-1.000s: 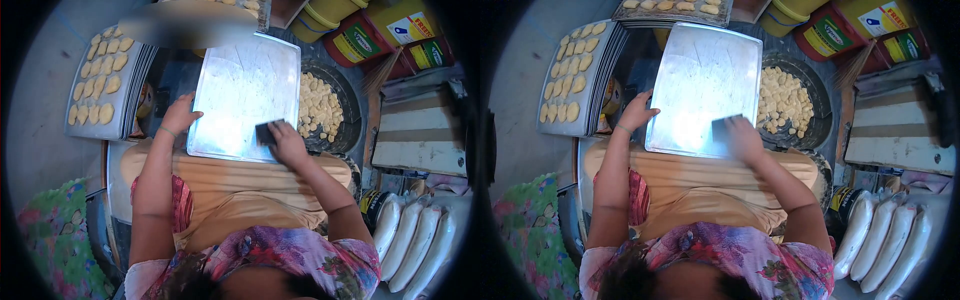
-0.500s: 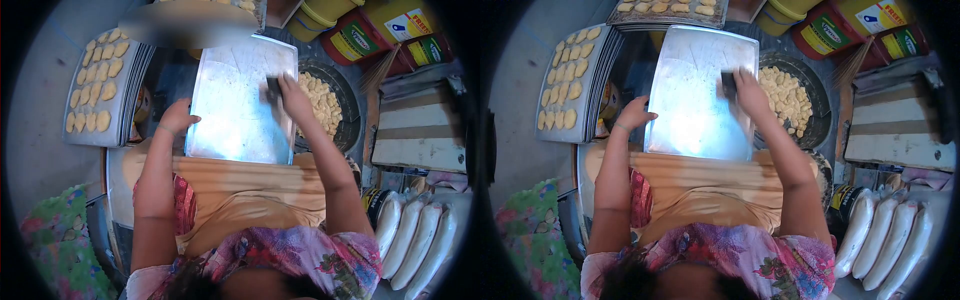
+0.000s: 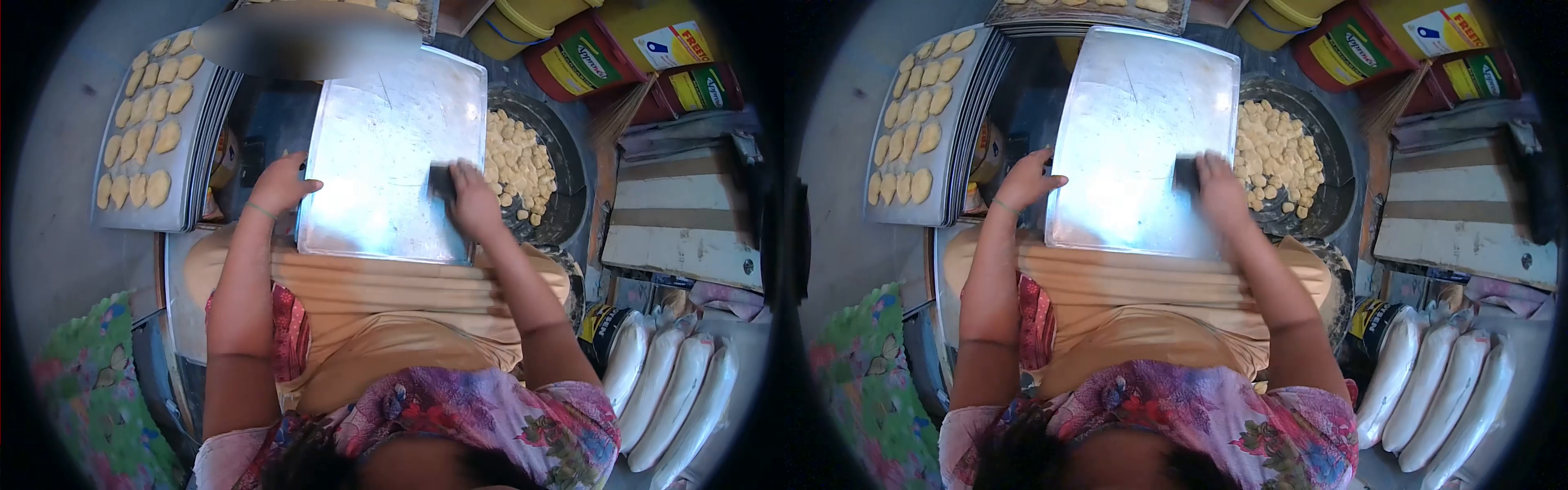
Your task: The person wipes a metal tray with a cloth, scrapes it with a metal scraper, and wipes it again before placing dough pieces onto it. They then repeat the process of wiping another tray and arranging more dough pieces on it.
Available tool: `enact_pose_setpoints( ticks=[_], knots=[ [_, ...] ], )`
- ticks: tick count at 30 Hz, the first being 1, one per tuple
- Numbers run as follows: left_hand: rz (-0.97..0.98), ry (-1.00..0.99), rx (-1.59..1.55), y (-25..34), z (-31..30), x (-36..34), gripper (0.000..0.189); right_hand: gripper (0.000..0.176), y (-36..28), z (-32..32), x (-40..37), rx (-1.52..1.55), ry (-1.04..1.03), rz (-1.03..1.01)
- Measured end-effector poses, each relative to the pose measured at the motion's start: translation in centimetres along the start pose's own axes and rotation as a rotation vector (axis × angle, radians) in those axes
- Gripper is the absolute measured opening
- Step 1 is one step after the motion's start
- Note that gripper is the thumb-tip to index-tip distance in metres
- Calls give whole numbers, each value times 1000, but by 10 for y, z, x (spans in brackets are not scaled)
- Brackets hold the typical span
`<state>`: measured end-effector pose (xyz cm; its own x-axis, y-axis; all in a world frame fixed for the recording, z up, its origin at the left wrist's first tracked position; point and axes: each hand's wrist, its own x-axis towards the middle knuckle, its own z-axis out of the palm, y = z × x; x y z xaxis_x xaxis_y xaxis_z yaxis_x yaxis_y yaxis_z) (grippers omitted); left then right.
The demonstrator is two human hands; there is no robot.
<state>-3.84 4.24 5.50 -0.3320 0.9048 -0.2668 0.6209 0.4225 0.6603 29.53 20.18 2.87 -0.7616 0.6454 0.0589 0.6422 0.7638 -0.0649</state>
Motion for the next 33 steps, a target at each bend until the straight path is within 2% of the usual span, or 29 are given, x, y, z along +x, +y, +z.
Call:
enact_pose_setpoints(
  ticks=[2, 4, 5, 6, 8, 10, 12, 13, 15, 16, 17, 19, 21, 22, 24, 27, 29, 30, 32, 33],
  knots=[
    [0, -29, 19, 6, -4, -1, 65, 56, 26, 5, 70, 28, 56, 68],
    [1, -7, 47, 2, 0, 3, 58, 53, 58, 19, 130, -45, 205, 23],
    [3, 13, 64, 0, 1, 5, 54, 52, 69, 17, 156, -39, 162, 58],
    [-12, 12, 84, 2, 0, 6, 54, 51, 68, 6, 171, -32, 121, 91],
    [-40, 1, 134, 4, 0, 6, 54, 48, 59, -3, 171, 5, 180, 60],
    [13, 34, 115, -3, 2, 6, 49, 47, 17, -38, 126, 63, 224, 1],
    [29, 11, 106, -4, 3, 8, 45, 49, -21, -44, 53, 86, 190, -155],
    [37, 13, 120, -7, 4, 9, 41, 54, -40, -46, 14, -8, 128, -292],
    [34, 11, 74, -6, 4, 6, 41, 78, -98, -89, -37, 206, -398, -184],
    [32, 8, 53, -5, 3, 5, 41, 85, -89, -38, -76, 211, -271, -243],
    [33, 6, 72, -5, 2, 6, 40, 80, -94, -25, -91, 167, -241, -318],
    [34, -6, 110, -6, 4, 6, 38, 76, -100, -18, -86, 235, -207, -300],
    [74, 17, 115, -9, 7, 8, 37, 71, -101, -20, -57, 272, -218, -228],
    [92, 33, 118, -11, 6, 8, 36, 68, -107, -35, -24, 252, -315, -165],
    [61, 24, 140, -8, 6, 8, 36, 56, -91, -8, 27, 94, -9, -244],
    [22, 8, 189, -6, 5, 11, 30, 50, -59, 17, 138, 140, 195, -132],
    [7, 1, 233, -6, 7, 12, 28, 51, -42, 15, 200, 61, 217, -81],
    [1, 4, 254, -6, 7, 14, 29, 44, -47, 1, 213, 62, 172, -22],
    [-12, 3, 244, -10, 7, 16, 31, 42, -47, 10, 225, 103, 211, 25],
    [-15, -1, 214, -10, 6, 14, 32, 43, -62, -8, 210, 168, 108, 30]
  ],
)
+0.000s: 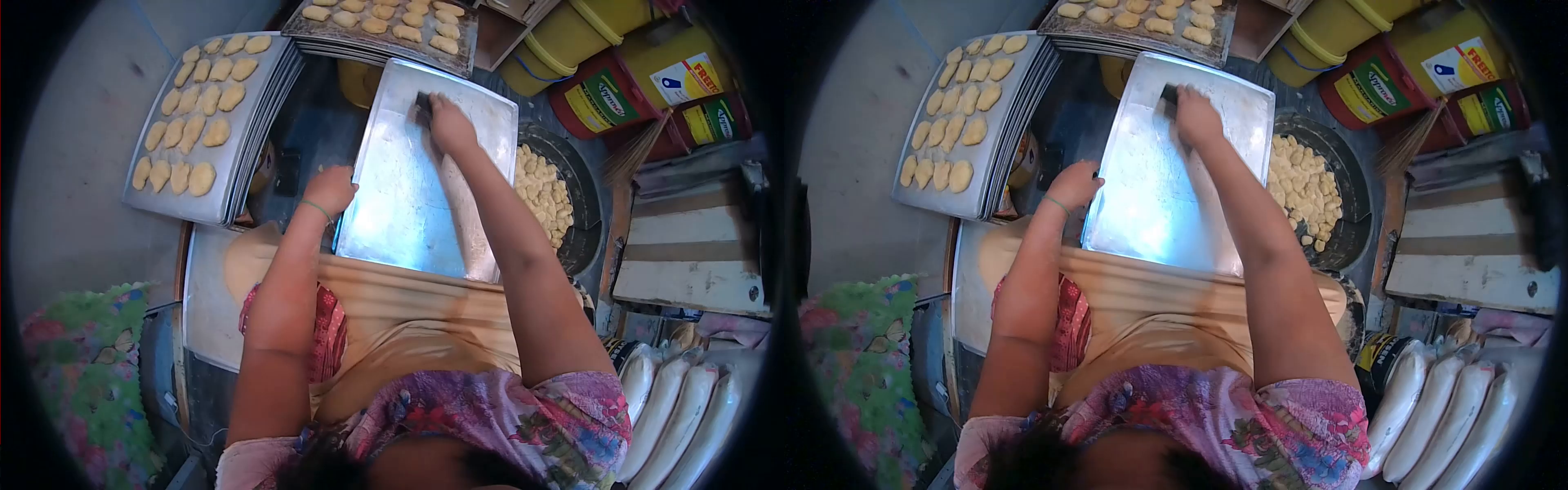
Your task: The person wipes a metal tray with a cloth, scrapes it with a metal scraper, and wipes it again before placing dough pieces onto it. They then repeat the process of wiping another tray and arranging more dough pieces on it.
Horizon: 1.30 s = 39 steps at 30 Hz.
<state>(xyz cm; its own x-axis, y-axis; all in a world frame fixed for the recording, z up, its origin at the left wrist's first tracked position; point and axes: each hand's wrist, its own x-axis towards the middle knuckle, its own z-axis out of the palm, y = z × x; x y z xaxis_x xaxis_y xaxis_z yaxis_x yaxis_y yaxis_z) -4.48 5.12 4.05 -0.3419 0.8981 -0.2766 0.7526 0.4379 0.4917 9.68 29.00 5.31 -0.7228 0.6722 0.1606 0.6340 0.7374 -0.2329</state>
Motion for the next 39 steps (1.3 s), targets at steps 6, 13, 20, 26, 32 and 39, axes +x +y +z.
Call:
enact_pose_setpoints(
  ticks=[6, 13, 20, 26, 32, 39],
  knots=[
    [165, 50, -123, -9, 3, -14, 30, 74, -69, -43, -224, 167, -526, -211],
    [157, -22, -71, -13, 3, -13, 30, 74, -83, -12, -226, -7, -352, -441],
    [137, 4, 89, -14, 10, -3, 26, 50, -27, 36, 8, -73, 37, -168],
    [65, -20, 116, -8, 6, 4, 26, 49, 3, -20, 17, -89, 88, -186],
    [1, 22, 207, 32, -39, -49, 34, 56, 36, -130, -226, -11, 57, 42],
    [197, 261, 112, 63, -72, -160, 38, 61, 97, -146, -474, -227, -185, 474]
  ],
)
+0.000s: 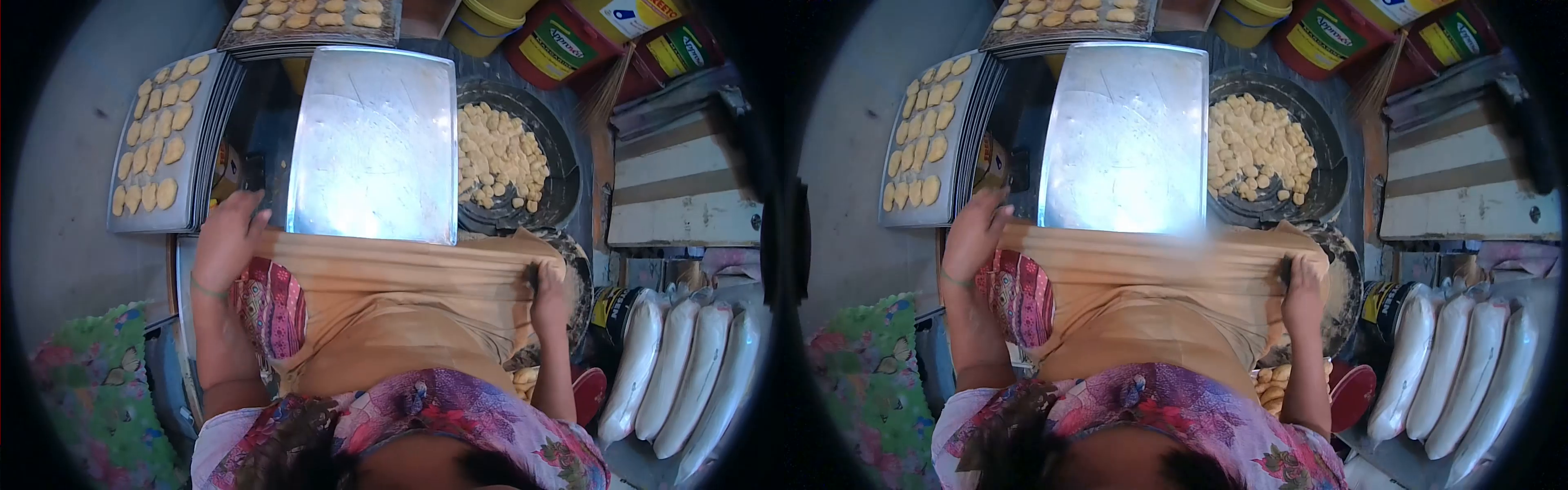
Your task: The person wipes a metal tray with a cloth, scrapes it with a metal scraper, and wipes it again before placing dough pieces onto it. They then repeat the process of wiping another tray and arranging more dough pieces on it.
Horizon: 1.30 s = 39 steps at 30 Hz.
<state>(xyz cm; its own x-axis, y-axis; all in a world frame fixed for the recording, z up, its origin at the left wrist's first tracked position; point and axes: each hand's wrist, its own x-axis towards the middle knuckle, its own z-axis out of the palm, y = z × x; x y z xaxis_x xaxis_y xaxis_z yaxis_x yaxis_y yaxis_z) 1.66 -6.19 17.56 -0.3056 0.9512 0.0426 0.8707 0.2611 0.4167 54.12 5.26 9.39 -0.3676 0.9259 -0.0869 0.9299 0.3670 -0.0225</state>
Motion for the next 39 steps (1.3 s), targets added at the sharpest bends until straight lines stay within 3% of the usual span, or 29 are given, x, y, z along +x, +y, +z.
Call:
enact_pose_setpoints(
  ticks=[3, 6, 8, 9, 12, 16, 19, 22, 24, 26, 28, 32, 34, 36, 37, 39],
  knots=[
    [-199, -245, 9, 9, -5, -39, 44, 70, 5, 28, -33, 30, -160, 42],
    [-12, -197, 150, 1, 15, -74, 46, 79, -1, 16, -30, 101, -196, 89],
    [-43, -125, 117, -3, 28, -83, 33, 83, -14, -12, -8, 77, -253, 85],
    [-43, -89, 101, -7, 34, -86, 30, 75, -24, -14, 4, 113, -95, 27],
    [-111, -69, -8, -16, 27, -90, 21, 67, -68, -37, 42, 389, 26, -230],
    [-164, -74, -165, -32, 27, -99, 16, 62, -147, -54, 75, 533, -127, -616],
    [-191, -28, -457, -19, 15, -99, 13, 71, -200, -46, 74, 750, -259, -841],
    [-231, 267, -801, 23, 9, -80, 12, 91, -254, -49, 61, 946, -211, -1016],
    [-206, 347, -1028, 58, 8, -56, 13, 90, -287, -50, 61, 994, 33, -1026],
    [-87, 358, -1146, 63, 35, -25, 16, 87, -297, -50, 75, 1033, 43, -917],
    [-100, 329, -1070, 63, 46, 7, 19, 83, -300, -50, 102, 1064, -174, -689],
    [-177, 218, -792, -17, 90, 63, 30, 70, -241, -46, 154, 982, -13, -433],
    [-276, 197, -631, -69, 130, 71, 37, 69, -201, -11, 170, 678, 118, -431],
    [-392, 97, -545, -107, 174, 69, 41, 70, -185, 36, 161, 353, 69, -415],
    [-379, 36, -515, -97, 162, 70, 39, 72, -183, 42, 154, 183, 34, -403],
    [-395, -21, -579, -92, 151, 76, 32, 77, -195, 52, 155, 281, -23, -388]
  ],
)
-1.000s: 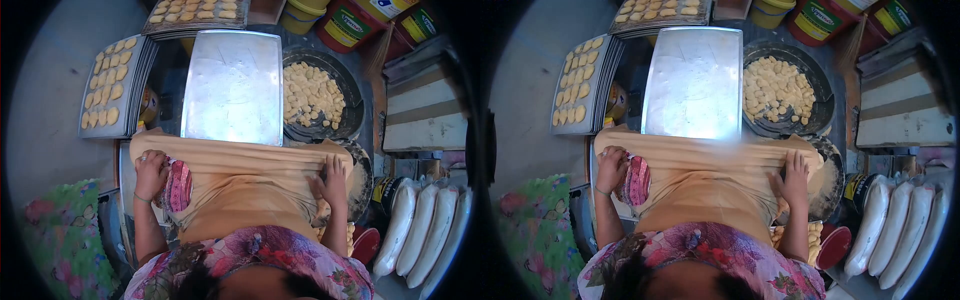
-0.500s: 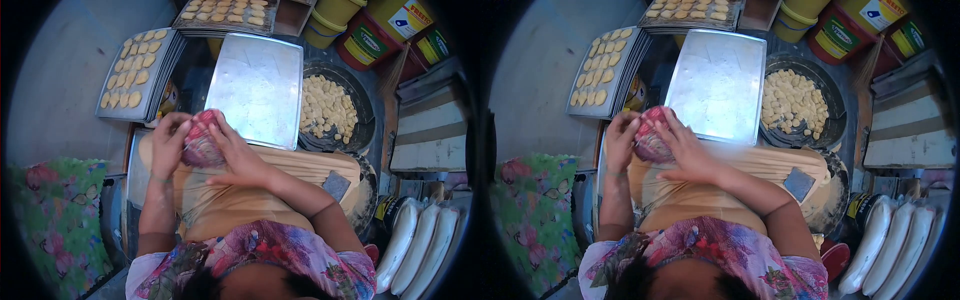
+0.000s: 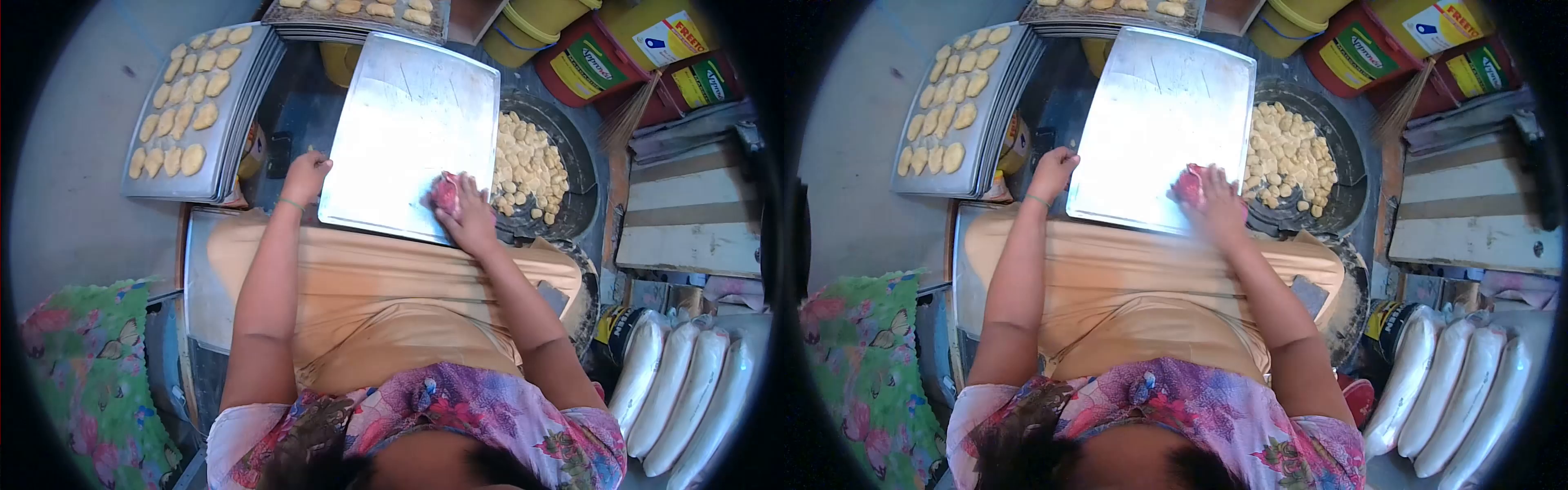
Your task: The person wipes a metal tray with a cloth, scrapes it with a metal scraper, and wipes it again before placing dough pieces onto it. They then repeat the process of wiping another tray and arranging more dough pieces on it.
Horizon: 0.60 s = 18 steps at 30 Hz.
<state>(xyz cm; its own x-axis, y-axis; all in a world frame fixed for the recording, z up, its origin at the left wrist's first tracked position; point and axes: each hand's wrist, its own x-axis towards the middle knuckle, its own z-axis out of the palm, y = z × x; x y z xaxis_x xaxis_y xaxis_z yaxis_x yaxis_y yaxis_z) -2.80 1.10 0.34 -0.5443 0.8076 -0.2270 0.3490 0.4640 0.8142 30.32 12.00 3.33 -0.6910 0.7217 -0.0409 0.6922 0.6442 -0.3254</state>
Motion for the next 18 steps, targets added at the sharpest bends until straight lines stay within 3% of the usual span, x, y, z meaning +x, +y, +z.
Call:
enact_pose_setpoints(
  ticks=[3, 6, 11, 14, 17, 18],
  knots=[
    [-41, -55, -121, -2, -4, 12, 24, 81, -49, 19, 37, 27, -61, -143],
    [-104, -120, -127, 10, -12, 9, 17, 82, -99, 53, 95, 18, 41, -262],
    [-263, -219, -434, -2, -19, 21, 20, 78, -155, 74, 151, -11, 148, -352],
    [-271, -154, -492, 13, -15, 6, 26, 75, -154, 71, 124, 54, 77, -493],
    [-55, -267, -410, -60, -1, 57, 31, 74, -142, 48, 66, 24, -144, -683],
    [-304, -341, -614, -11, -15, 19, 33, 72, -134, 48, 48, 43, -183, -717]
  ],
)
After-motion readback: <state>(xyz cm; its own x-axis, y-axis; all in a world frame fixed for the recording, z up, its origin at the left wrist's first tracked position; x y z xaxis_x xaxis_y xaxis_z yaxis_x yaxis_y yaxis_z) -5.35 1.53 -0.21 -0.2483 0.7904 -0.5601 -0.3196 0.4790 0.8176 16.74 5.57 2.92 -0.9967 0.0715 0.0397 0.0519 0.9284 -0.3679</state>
